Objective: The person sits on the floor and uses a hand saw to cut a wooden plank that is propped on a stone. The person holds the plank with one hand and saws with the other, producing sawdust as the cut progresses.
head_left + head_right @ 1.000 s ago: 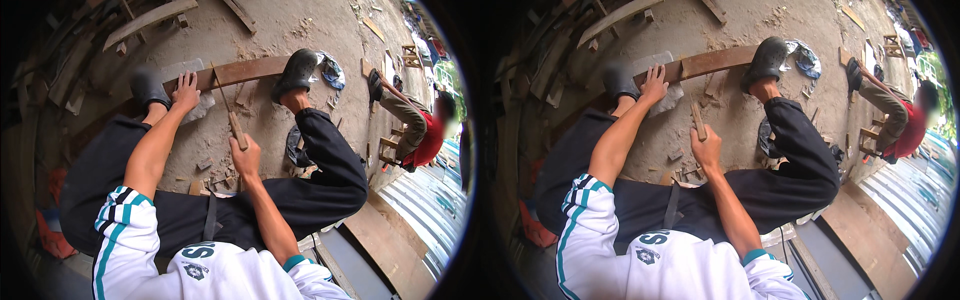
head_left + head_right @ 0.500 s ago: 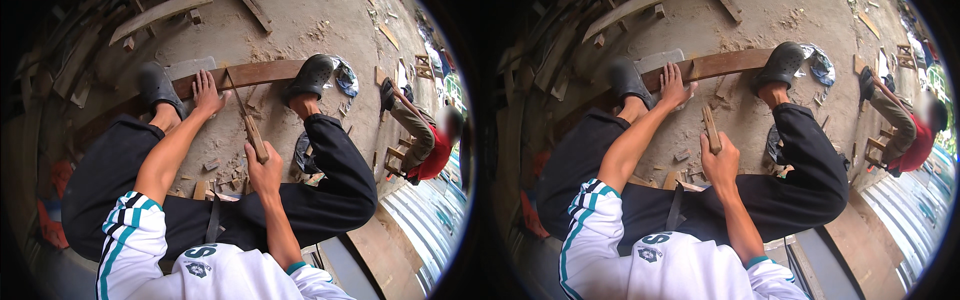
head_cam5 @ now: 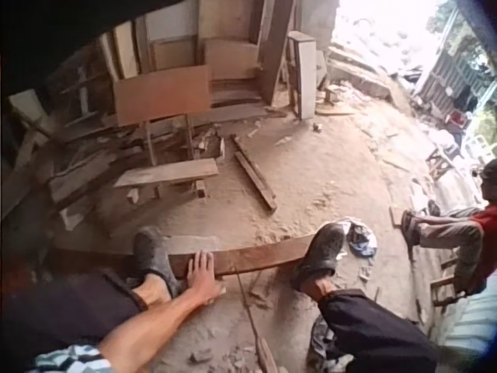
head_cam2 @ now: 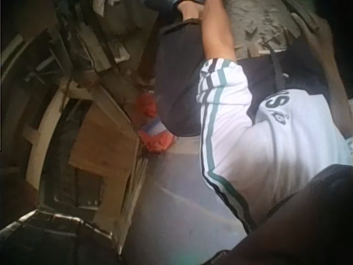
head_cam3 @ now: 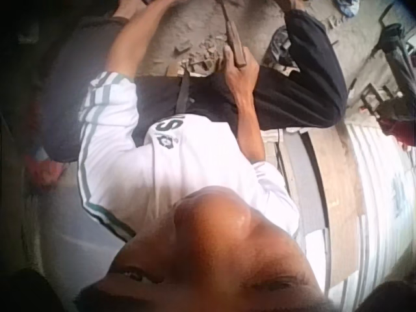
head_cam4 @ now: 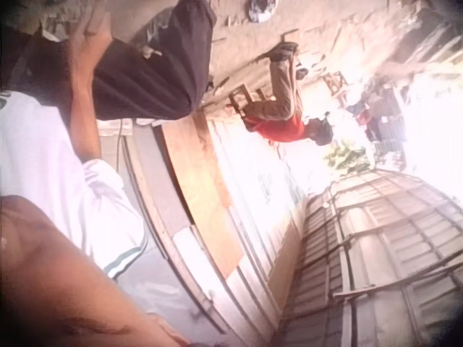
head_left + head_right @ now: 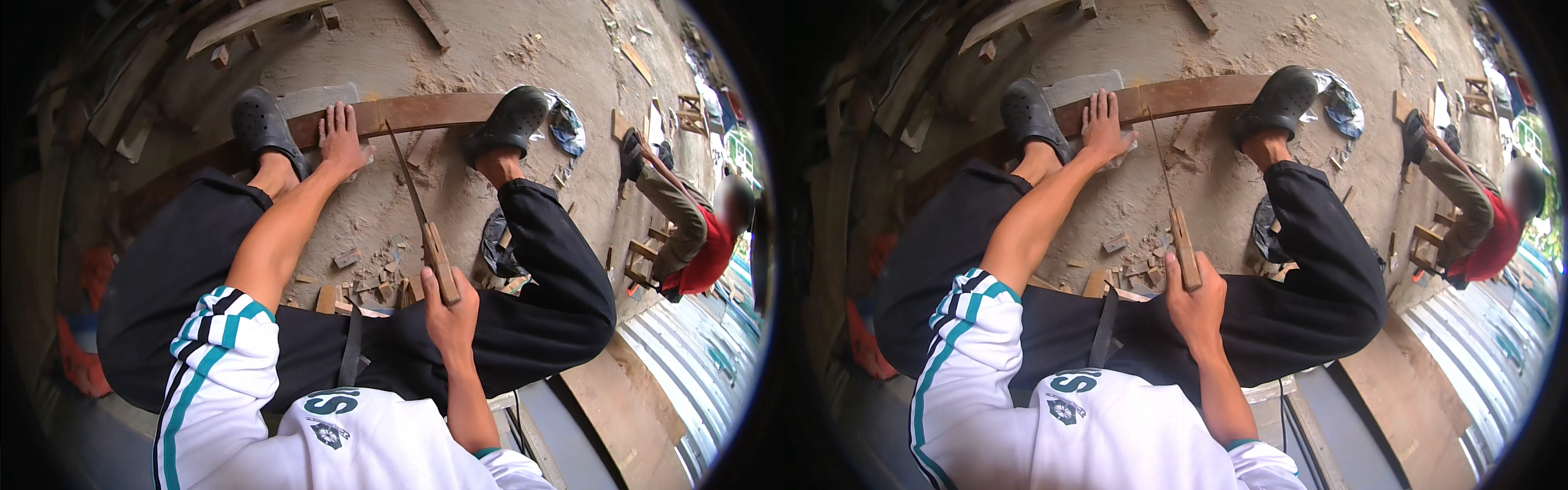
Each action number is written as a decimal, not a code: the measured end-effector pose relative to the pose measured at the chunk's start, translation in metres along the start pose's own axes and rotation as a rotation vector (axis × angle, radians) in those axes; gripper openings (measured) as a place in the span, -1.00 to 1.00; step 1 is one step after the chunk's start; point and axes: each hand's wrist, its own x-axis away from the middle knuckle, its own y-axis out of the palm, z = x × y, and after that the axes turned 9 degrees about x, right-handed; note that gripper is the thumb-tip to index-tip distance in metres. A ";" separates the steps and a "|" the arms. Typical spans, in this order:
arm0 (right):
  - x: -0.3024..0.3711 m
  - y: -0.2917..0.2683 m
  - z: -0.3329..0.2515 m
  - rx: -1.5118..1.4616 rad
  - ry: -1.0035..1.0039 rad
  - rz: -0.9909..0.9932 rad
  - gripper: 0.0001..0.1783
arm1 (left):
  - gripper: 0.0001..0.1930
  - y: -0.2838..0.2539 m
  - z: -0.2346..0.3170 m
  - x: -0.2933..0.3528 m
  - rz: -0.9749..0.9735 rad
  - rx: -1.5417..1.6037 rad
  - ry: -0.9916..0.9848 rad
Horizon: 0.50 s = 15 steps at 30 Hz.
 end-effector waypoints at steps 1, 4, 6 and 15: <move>-0.004 0.002 0.011 0.000 -0.019 0.029 -0.67 | 0.10 -0.004 0.001 0.000 0.007 0.020 0.007; -0.005 -0.002 0.020 -0.065 -0.038 0.076 -0.66 | -0.01 -0.016 0.004 -0.005 -0.029 0.037 0.017; -0.008 -0.006 0.013 -0.113 -0.060 0.080 -0.63 | -0.04 -0.025 0.002 -0.017 -0.099 0.024 0.016; -0.025 -0.031 0.023 -0.134 -0.063 0.157 -0.67 | -0.01 0.004 0.057 -0.002 -0.023 -0.177 0.420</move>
